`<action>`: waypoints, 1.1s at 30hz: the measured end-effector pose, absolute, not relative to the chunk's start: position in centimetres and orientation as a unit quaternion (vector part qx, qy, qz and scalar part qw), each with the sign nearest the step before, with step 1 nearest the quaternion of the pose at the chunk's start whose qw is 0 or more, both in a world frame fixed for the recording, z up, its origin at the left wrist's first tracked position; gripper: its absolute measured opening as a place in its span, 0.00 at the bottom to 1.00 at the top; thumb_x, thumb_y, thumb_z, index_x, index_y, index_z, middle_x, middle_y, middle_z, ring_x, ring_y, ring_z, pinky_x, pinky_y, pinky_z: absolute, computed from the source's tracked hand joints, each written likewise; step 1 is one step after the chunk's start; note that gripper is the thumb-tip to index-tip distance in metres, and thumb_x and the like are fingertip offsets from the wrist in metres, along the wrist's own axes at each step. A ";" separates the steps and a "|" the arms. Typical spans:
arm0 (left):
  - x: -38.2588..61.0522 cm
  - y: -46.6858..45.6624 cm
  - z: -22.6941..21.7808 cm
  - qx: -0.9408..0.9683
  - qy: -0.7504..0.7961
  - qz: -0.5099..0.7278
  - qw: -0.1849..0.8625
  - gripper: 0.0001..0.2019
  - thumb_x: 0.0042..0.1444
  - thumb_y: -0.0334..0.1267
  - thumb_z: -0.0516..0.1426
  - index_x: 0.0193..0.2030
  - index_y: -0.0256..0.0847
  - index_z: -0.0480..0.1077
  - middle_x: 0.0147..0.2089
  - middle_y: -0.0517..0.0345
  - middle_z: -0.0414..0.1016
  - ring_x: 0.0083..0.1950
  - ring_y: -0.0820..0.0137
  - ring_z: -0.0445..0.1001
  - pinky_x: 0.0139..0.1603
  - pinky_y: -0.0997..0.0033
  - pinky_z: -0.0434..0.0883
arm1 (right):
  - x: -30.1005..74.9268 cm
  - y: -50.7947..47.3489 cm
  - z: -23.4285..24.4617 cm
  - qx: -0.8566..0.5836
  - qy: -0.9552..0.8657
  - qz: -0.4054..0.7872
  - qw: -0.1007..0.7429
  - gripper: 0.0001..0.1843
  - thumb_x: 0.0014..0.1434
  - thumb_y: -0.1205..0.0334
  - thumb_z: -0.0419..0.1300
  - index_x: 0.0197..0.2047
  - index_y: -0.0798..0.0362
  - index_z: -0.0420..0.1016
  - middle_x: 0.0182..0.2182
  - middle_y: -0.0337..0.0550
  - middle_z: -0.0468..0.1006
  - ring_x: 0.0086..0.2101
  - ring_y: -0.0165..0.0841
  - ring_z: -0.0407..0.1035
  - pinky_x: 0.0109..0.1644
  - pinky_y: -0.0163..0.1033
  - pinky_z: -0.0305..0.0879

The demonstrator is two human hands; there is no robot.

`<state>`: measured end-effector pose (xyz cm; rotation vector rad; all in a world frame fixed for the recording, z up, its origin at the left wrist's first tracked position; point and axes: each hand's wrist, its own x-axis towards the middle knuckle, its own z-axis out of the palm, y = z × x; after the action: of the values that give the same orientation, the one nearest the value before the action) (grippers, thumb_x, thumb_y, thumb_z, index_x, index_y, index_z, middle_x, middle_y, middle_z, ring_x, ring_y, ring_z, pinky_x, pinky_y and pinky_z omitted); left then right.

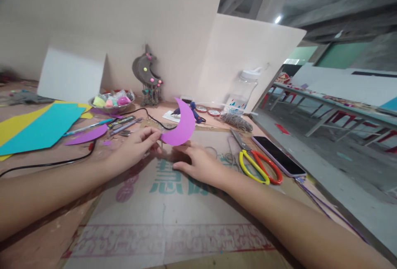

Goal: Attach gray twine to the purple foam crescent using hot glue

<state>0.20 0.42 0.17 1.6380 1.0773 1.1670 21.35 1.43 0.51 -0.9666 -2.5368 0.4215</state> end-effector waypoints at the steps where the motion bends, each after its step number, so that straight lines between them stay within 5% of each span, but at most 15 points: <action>1: 0.3 0.3 0.2 0.639 0.423 0.461 0.448 0.13 0.60 0.47 0.49 0.35 0.38 0.64 0.26 0.59 0.71 0.27 0.72 0.73 0.27 0.74 0.67 | 21.3 1.4 0.5 -0.335 -0.909 0.158 0.192 0.19 0.57 0.55 0.59 0.51 0.50 0.70 0.48 0.47 0.74 0.47 0.38 0.68 0.52 0.44 0.62; 4: 0.4 0.3 0.1 0.606 0.401 0.451 0.519 0.14 0.61 0.48 0.48 0.33 0.39 0.60 0.26 0.60 0.72 0.21 0.74 0.71 0.21 0.76 0.64 | 21.6 2.0 1.1 -0.351 -0.883 0.198 0.240 0.14 0.59 0.57 0.56 0.46 0.52 0.72 0.42 0.45 0.76 0.43 0.35 0.69 0.49 0.42 0.64; 7: 0.3 0.7 -0.1 0.582 0.390 0.508 0.501 0.14 0.60 0.47 0.50 0.30 0.39 0.60 0.25 0.62 0.69 0.24 0.74 0.71 0.27 0.74 0.68 | 22.9 2.9 3.1 -0.381 -0.825 0.292 0.299 0.15 0.62 0.53 0.51 0.33 0.55 0.71 0.31 0.43 0.76 0.35 0.33 0.71 0.44 0.41 0.66; 9: 0.1 1.1 -0.1 0.547 0.403 0.565 0.468 0.13 0.60 0.46 0.50 0.29 0.40 0.61 0.27 0.61 0.69 0.30 0.73 0.72 0.35 0.71 0.71 | 24.0 3.3 4.5 -0.317 -0.827 0.409 0.221 0.20 0.64 0.51 0.47 0.31 0.55 0.71 0.27 0.42 0.76 0.33 0.32 0.72 0.45 0.42 0.67; 13: -0.3 1.9 -0.3 0.490 0.424 0.607 0.460 0.10 0.59 0.42 0.50 0.29 0.40 0.62 0.31 0.60 0.70 0.35 0.73 0.72 0.45 0.68 0.71 | 25.3 3.4 4.7 -0.268 -0.840 0.457 0.117 0.20 0.64 0.49 0.47 0.45 0.56 0.72 0.44 0.49 0.76 0.46 0.34 0.70 0.55 0.45 0.62; 16: -0.3 2.1 -0.6 0.486 0.413 0.612 0.468 0.11 0.58 0.44 0.52 0.28 0.40 0.63 0.31 0.60 0.70 0.35 0.72 0.72 0.44 0.67 0.71 | 24.7 3.0 2.9 -0.287 -0.883 0.358 0.093 0.26 0.65 0.51 0.47 0.62 0.55 0.58 0.61 0.53 0.60 0.60 0.37 0.55 0.64 0.49 0.50; 20: -0.2 2.0 -0.8 0.503 0.409 0.600 0.469 0.13 0.57 0.47 0.54 0.28 0.39 0.63 0.31 0.60 0.71 0.35 0.71 0.72 0.43 0.67 0.71 | 22.9 0.8 2.2 -0.289 -0.935 0.202 0.046 0.36 0.62 0.51 0.51 0.67 0.63 0.48 0.66 0.59 0.42 0.66 0.45 0.33 0.67 0.54 0.30; 22: -0.1 2.1 -0.9 0.510 0.412 0.593 0.468 0.14 0.57 0.48 0.54 0.29 0.39 0.63 0.31 0.59 0.71 0.35 0.71 0.73 0.43 0.67 0.71 | 22.1 -1.0 3.5 -0.209 -0.934 0.289 0.011 0.34 0.63 0.51 0.49 0.67 0.60 0.49 0.67 0.53 0.43 0.66 0.41 0.35 0.68 0.48 0.32; 24: -0.1 2.1 -1.0 0.514 0.416 0.586 0.469 0.14 0.57 0.48 0.53 0.30 0.39 0.64 0.30 0.59 0.72 0.34 0.71 0.73 0.42 0.67 0.72 | 21.5 -2.5 4.9 -0.066 -0.882 0.459 -0.076 0.29 0.64 0.47 0.45 0.64 0.52 0.58 0.63 0.43 0.58 0.64 0.35 0.47 0.66 0.40 0.44; 27: -0.2 2.2 -1.0 0.519 0.419 0.584 0.462 0.14 0.57 0.48 0.53 0.30 0.39 0.64 0.30 0.59 0.71 0.34 0.71 0.73 0.41 0.67 0.72 | 21.4 -2.9 5.6 -0.049 -0.821 0.566 -0.061 0.35 0.63 0.41 0.40 0.62 0.57 0.61 0.59 0.49 0.65 0.59 0.35 0.57 0.63 0.39 0.52; 33: -0.2 2.1 -0.8 0.524 0.428 0.582 0.451 0.14 0.57 0.47 0.53 0.27 0.40 0.64 0.27 0.60 0.71 0.30 0.71 0.72 0.38 0.68 0.72 | 23.6 2.6 2.0 -0.308 -0.909 0.272 0.069 0.30 0.65 0.48 0.43 0.65 0.55 0.54 0.65 0.47 0.51 0.64 0.35 0.45 0.67 0.44 0.41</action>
<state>-0.16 2.13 -0.78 1.2946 1.0590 1.4385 23.64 2.60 1.98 -0.9272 -2.7364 0.8201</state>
